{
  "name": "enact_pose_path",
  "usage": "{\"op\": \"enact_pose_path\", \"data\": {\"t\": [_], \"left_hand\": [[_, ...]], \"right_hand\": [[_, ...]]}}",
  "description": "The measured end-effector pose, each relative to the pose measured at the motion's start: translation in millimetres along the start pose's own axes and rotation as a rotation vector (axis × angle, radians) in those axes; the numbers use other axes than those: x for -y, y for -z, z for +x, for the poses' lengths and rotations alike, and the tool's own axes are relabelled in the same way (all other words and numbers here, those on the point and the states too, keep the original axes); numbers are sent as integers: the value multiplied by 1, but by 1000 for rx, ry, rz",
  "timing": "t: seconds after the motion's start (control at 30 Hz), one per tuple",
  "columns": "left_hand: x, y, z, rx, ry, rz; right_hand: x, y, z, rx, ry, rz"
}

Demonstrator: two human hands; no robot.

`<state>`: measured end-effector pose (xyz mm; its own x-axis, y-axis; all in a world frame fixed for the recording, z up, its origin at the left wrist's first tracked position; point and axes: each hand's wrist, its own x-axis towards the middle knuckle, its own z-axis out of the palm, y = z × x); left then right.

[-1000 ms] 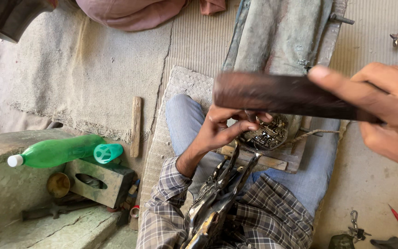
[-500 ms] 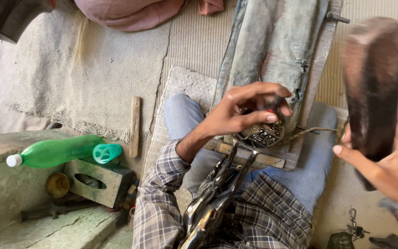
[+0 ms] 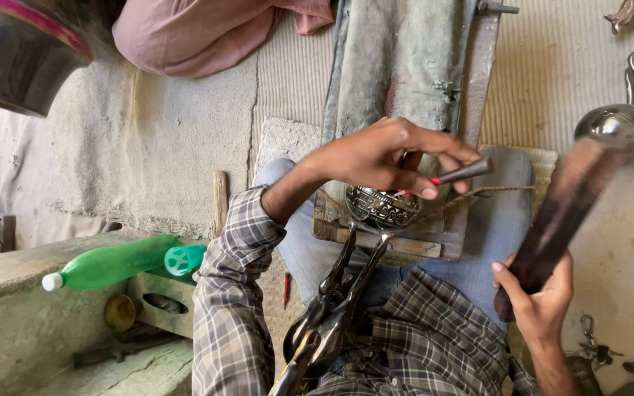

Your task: The person uses a hammer and a small metal punch to engrave a decorative pattern onto a spherical metal object. They repeatedly position the punch and strike it with the hammer to create indentations in the metal surface.

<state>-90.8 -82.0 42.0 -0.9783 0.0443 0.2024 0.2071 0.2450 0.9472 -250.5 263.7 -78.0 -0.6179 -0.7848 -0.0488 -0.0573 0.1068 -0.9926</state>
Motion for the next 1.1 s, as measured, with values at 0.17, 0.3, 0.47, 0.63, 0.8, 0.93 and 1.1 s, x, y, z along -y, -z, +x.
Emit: {"op": "enact_pose_path", "data": {"t": [0.17, 0.3, 0.47, 0.63, 0.8, 0.93, 1.1], "left_hand": [[7, 7, -4, 87, -37, -80], [10, 9, -3, 121, -37, -110], [14, 6, -4, 88, -45, -115], [18, 6, -4, 95, -55, -133], [18, 6, -4, 110, -43, -178], [18, 6, -4, 114, -59, -132], [18, 6, -2, 134, -47, -184]], "right_hand": [[25, 4, 4, -20, 93, -146], [42, 7, 17, -30, 181, -278], [60, 11, 30, -37, 192, 60], [80, 6, 52, 59, 304, -363], [102, -14, 65, 64, 333, -256], [110, -20, 69, 70, 503, -750], [102, -14, 72, 96, 381, -597]]}}
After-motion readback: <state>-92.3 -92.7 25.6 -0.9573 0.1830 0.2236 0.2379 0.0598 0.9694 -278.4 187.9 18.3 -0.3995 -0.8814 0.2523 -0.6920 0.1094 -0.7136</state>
